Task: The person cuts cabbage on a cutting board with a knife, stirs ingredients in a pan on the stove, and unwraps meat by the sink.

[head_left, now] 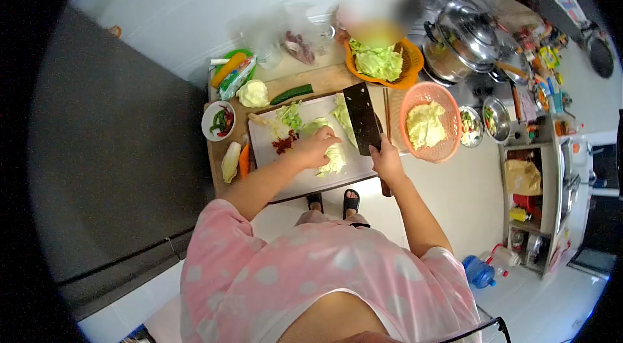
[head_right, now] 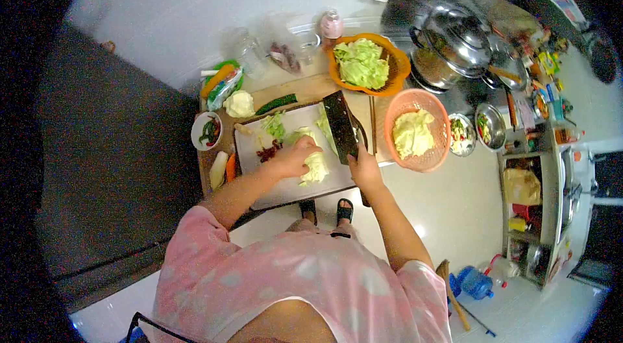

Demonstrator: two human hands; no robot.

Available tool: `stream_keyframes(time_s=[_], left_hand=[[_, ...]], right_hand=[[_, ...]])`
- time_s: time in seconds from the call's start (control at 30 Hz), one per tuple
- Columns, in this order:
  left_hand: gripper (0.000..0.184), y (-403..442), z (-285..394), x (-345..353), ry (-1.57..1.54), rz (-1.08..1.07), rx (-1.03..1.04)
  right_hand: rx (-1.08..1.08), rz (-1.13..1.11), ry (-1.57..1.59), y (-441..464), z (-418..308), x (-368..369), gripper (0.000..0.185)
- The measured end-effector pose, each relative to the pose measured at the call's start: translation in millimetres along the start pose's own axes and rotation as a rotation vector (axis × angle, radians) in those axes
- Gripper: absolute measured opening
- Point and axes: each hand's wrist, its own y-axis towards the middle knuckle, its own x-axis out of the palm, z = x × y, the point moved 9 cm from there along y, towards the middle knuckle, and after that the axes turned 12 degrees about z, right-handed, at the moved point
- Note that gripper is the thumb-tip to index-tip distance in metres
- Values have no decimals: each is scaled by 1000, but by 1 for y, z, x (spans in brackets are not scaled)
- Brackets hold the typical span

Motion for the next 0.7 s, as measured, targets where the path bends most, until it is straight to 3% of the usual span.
stream_keyframes(time_s=[0.1,0.13,0.23,0.33,0.53,0.7], left_hand=[[79,6,22,4,393,-133,331],[94,4,21,17,576,-255,391],[104,-3,21,38,732,-409,548],[96,-2,19,47,717,-338,705],[77,16,13,45,532,-245,696],[77,59,52,9,519,10,632]], right_hand=[[-141,169,-27,-7,24,-17,27],[-167,188,-59,-9,31,-20,28],[74,171,61,-27,53,-28,26],[92,231,120,-44,57,-38,23],[169,332,152,-69,87,-47,20],[216,381,171,-86,98,-50,22]])
